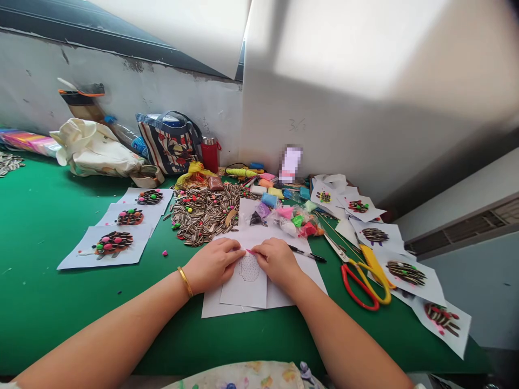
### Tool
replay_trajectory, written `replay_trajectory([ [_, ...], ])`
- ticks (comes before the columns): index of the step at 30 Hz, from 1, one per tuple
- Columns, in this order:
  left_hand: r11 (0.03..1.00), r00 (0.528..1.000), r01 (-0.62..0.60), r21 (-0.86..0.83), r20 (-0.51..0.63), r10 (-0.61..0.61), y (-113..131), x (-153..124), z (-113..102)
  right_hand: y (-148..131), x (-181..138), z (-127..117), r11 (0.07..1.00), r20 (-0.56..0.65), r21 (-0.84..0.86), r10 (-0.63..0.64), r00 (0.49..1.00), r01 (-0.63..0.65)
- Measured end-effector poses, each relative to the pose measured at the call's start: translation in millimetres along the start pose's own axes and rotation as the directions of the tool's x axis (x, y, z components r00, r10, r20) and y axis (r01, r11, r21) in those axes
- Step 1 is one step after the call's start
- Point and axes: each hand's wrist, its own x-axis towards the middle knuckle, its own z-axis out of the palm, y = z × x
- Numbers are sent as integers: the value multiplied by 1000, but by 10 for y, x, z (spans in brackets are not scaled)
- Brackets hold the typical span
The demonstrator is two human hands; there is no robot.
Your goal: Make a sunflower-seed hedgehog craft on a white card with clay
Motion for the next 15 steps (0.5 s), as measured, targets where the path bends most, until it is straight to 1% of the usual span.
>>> replay_trajectory([
  [4,1000,1000,-1,-1,-11,1,4,2,-3,-6,11,-7,1000,10,1,-5,1000,5],
  [9,1000,1000,2,-9,-27,-2,16,15,-12,-31,28,16,999,-25,-17,32,999,-33],
  [12,1000,999,-3,-7,-47,2,21,25,-6,-52,42,45,999,-29,-30,27,999,-28],
  [15,1000,999,-7,0,-41,7,20,32,2,-65,53,65,999,-26,-43,16,1000,-18],
])
